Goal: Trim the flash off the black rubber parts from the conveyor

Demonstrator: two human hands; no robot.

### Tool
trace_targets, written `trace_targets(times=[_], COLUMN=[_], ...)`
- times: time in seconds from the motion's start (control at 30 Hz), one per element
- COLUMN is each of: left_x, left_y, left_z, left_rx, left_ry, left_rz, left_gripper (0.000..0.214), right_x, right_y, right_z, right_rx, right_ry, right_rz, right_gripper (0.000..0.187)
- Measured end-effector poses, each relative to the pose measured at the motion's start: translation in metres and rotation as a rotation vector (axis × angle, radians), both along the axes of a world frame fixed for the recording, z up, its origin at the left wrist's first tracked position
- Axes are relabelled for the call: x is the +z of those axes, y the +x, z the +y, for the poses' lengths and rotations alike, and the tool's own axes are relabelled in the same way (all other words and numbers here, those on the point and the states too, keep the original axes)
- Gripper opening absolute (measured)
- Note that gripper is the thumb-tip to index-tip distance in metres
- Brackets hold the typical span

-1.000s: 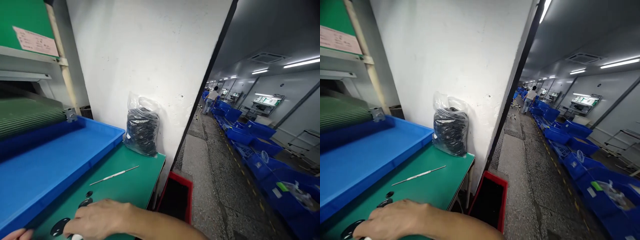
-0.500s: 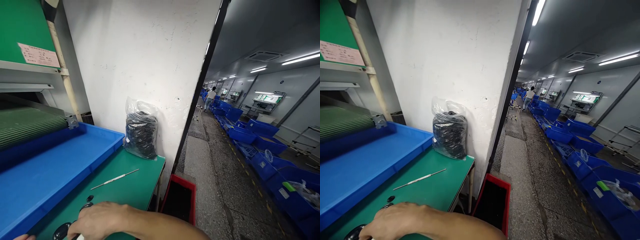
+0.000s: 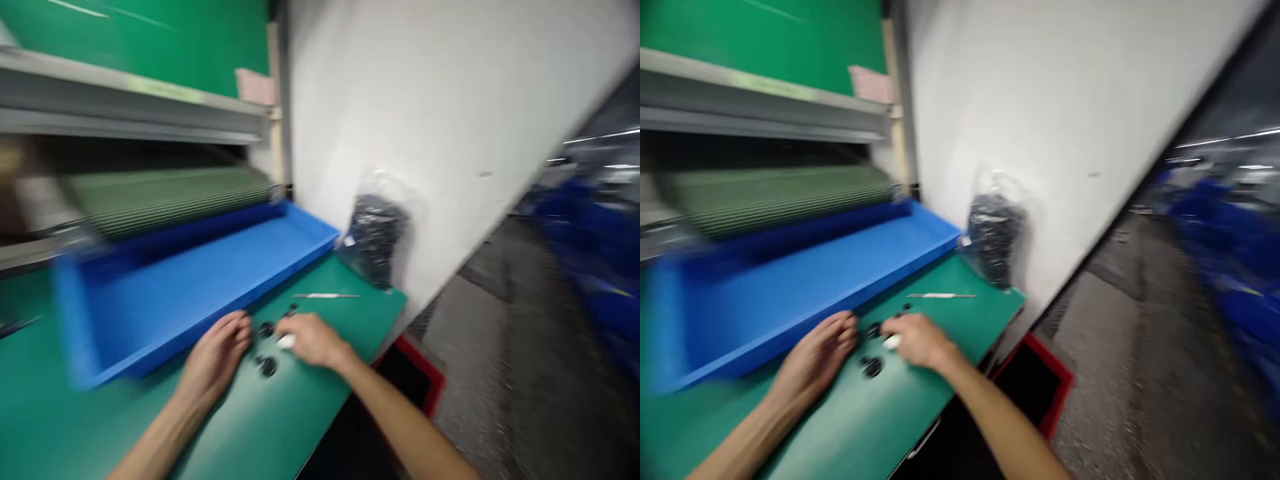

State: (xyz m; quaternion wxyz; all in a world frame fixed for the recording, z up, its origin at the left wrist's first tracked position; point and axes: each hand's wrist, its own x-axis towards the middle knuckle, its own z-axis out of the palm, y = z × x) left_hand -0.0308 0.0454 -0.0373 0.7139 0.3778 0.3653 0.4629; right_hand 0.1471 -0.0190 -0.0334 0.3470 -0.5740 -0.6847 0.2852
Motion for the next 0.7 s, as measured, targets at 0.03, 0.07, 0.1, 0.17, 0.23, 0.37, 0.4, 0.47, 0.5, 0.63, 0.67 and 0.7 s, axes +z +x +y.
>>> trace_targets(times=[0.03, 0.07, 0.1, 0.17, 0.23, 0.37, 0.4, 0.47, 0.5, 0.63, 0.67, 0.7], left_x=[-0.005, -0.009, -0.012, -0.015, -0.015, -0.009, -0.007, -0.003, 0.0, 0.01, 0.011, 0.012], left_y=[-0.002, -0.004, -0.005, -0.008, -0.01, -0.012, -0.012, -0.009, -0.007, 0.014, 0.02, 0.028], left_z=[0.0, 0.001, 0.003, 0.006, 0.006, 0.0, -0.002, -0.005, -0.007, -0.021, -0.025, -0.029], left_rx=[-0.015, -0.019, -0.009, -0.008, -0.015, -0.029, -0.026, -0.019, -0.018, -0.04, -0.038, -0.026], left_ry=[-0.074, -0.106, -0.116, -0.131, -0.145, -0.163, -0.163, -0.159, -0.153, -0.118, -0.1, -0.077], left_rz=[-0.094, -0.153, -0.195, -0.233, -0.241, -0.23, -0.233, -0.246, -0.254, -0.278, -0.278, -0.27], left_gripper=[0.013, 0.013, 0.014, 0.014, 0.014, 0.013, 0.012, 0.012, 0.012, 0.01, 0.011, 0.013], right_x=[-0.006, -0.012, -0.018, -0.024, -0.025, -0.015, -0.014, -0.012, -0.012, -0.012, -0.012, -0.011], right_y=[0.001, 0.003, 0.003, 0.002, -0.001, -0.004, -0.005, -0.007, -0.008, -0.019, -0.023, -0.027], right_z=[0.001, 0.004, 0.008, 0.014, 0.015, 0.007, 0.005, 0.001, 0.0, -0.008, -0.011, -0.012], right_rx=[0.0, -0.01, -0.026, -0.053, -0.091, -0.207, -0.22, -0.221, -0.225, -0.237, -0.228, -0.223], right_ry=[-0.009, -0.034, -0.077, -0.159, -0.225, -0.337, -0.351, -0.374, -0.391, -0.425, -0.411, -0.39], right_rz=[0.074, 0.144, 0.21, 0.314, 0.442, 0.902, 1.006, 1.154, 1.22, 1.459, 1.512, 1.559], right_gripper=[0.015, 0.013, 0.011, 0.006, 0.013, 0.031, 0.033, 0.033, 0.032, 0.028, 0.027, 0.026])
